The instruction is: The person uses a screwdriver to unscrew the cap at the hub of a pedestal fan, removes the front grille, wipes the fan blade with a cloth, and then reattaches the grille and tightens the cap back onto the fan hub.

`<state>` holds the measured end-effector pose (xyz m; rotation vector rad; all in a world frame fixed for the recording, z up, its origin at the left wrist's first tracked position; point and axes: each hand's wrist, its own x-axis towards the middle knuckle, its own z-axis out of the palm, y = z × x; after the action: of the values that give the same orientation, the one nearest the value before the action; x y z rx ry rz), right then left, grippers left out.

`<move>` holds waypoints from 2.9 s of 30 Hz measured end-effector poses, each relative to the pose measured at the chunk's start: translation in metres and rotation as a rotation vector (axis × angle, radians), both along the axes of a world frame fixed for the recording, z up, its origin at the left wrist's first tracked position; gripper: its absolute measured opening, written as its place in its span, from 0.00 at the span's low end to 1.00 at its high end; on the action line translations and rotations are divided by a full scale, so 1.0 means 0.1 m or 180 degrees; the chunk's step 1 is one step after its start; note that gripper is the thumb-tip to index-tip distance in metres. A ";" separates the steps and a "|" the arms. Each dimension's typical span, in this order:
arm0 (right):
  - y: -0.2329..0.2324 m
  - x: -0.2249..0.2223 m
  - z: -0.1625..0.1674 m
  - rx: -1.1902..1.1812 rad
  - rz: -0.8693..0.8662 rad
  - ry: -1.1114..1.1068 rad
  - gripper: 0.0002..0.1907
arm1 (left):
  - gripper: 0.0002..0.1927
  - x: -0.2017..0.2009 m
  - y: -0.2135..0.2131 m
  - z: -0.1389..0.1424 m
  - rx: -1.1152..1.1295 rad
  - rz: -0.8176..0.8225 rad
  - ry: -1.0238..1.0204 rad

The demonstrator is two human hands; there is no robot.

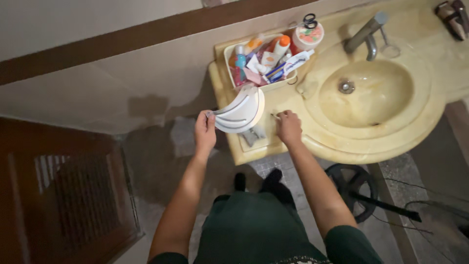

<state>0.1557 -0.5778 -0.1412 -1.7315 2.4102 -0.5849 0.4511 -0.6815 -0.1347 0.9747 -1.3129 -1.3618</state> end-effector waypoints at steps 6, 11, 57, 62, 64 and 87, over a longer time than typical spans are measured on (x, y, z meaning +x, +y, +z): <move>0.27 -0.45 -0.02 0.0719 0.0009 0.0162 0.11 | 0.11 -0.50 0.09 -0.10 -0.0023 0.0010 -0.0783; 0.31 -0.58 -0.27 0.0119 0.0069 -0.0267 0.09 | 0.12 -0.86 0.05 -0.05 -0.0141 -0.0012 -0.0712; 0.47 -0.34 -0.36 0.0045 0.0328 -0.0728 0.08 | 0.21 -0.99 0.46 -0.44 0.1434 -0.1613 0.0160; 0.59 -0.40 -0.30 -0.0338 -0.0517 -0.2069 0.07 | 0.13 -0.98 0.49 -0.19 0.0792 -0.1753 -0.0229; 0.76 -0.48 -0.23 -0.0474 -0.0763 -0.2615 0.07 | 0.11 -1.08 0.51 -0.08 0.0458 -0.1861 -0.0493; 5.15 -0.57 0.77 -0.3011 -0.3097 -0.3025 0.05 | 0.13 -3.52 3.78 0.59 -0.0282 -0.5249 -0.0791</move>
<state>0.0986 -0.0630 -0.0644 0.0454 2.0662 -2.2269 0.0991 -0.3034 -0.0752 -0.2857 -2.5028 -2.2795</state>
